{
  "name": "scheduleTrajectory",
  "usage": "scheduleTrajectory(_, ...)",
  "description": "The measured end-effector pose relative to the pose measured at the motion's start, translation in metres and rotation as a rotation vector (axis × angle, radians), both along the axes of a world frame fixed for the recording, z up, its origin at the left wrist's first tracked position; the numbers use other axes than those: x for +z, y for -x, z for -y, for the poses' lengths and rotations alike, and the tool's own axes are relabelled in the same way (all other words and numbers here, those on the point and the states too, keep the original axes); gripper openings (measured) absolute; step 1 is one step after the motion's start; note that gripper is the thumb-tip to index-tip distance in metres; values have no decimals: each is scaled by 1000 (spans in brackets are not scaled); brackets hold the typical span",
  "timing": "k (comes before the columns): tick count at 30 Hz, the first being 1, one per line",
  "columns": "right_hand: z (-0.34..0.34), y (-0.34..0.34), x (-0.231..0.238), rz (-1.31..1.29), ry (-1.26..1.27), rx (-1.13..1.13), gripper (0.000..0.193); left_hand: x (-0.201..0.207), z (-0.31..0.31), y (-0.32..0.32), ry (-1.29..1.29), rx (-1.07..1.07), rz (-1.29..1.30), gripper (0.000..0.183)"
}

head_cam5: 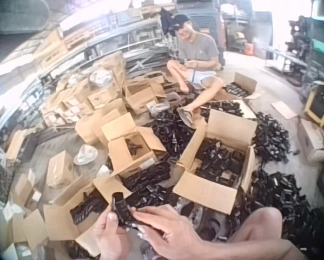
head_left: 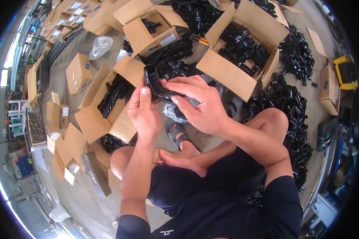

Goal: The person picks up black plastic components from various cardboard boxes on the floor, fits them together, and places the assembled items into a different box.

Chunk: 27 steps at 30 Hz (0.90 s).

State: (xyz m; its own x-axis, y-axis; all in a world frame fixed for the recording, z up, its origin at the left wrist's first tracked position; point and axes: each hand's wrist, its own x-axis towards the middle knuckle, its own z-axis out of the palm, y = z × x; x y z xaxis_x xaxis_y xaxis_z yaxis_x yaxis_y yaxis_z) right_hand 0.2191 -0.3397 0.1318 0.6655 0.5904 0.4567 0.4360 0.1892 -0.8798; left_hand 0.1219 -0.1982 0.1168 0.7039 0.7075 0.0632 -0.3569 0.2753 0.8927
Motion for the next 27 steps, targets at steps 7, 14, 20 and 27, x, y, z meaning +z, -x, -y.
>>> scheduleTrajectory(7, -1, 2, 6, -23, -64, -76, 30, 6, 5, -5, -28, -26, 39, 44)
scheduleTrajectory(14, -2, 1, 5, -31, -80, -46, 31, 7, 5, -3, -54, -6, 8, 38)
scheduleTrajectory(20, -4, 3, -3, -55, -76, -39, 32, 7, 6, -3, -33, -46, -41, 44)
scheduleTrajectory(27, 0, 0, 1, -77, -14, 34, 31, -1, -1, 1, -86, -50, -8, 41)
